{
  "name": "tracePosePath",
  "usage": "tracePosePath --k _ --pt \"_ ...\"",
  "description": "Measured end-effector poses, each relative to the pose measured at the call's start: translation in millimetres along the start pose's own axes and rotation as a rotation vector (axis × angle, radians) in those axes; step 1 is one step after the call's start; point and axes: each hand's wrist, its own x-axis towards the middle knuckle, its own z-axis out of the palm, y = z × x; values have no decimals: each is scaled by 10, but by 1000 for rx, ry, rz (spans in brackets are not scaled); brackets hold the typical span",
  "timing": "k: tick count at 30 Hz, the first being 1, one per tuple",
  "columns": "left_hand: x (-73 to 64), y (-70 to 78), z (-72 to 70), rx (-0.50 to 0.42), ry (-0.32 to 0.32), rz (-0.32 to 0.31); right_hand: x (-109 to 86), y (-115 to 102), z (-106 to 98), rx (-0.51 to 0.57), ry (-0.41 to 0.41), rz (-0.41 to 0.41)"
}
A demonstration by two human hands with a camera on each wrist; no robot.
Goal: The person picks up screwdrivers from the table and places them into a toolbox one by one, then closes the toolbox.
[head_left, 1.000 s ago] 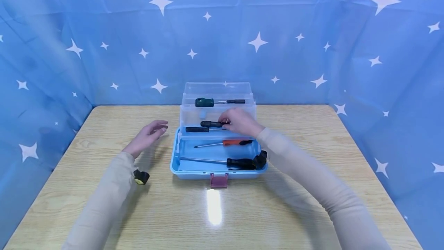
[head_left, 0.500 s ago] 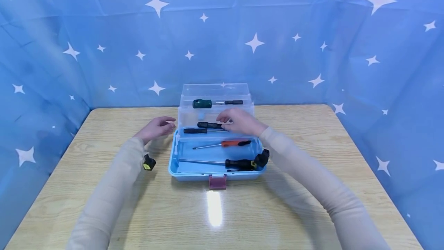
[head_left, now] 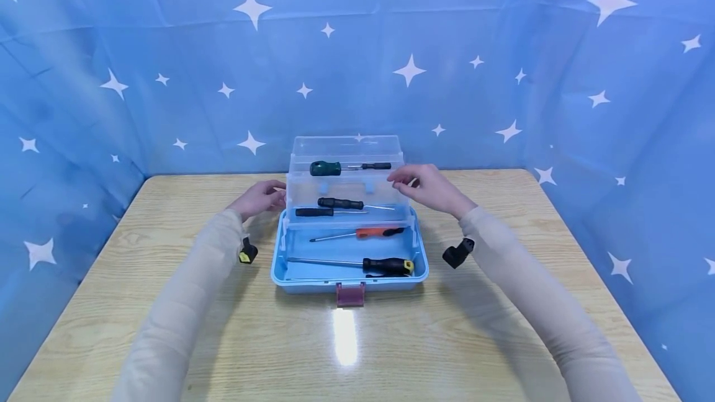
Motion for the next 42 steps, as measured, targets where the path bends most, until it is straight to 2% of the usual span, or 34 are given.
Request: tracePosePath --k 3,6,10,14,18,23,27,34,42 --pt "20 45 11 -1 15 1 -85 113 6 18 44 36" --pt "63 40 12 -39 14 -2 -148 233 19 32 103 55" --pt "117 29 2 -108 -14 -18 -198 373 37 77 159 102" --pt "148 28 -7 -141 -40 -16 -193 496 72 139 174 177" --pt "146 24 -8 -146 -46 1 -132 659 140 222 112 302" --pt "148 -7 12 -160 -44 15 -12 795 262 232 -1 413" --pt "146 -38 23 -169 -45 41 61 810 321 263 -44 422" --pt "176 -89 27 -130 -22 34 30 815 320 452 -30 447" --pt "139 -106 29 -125 -6 57 5 825 328 513 -15 419"
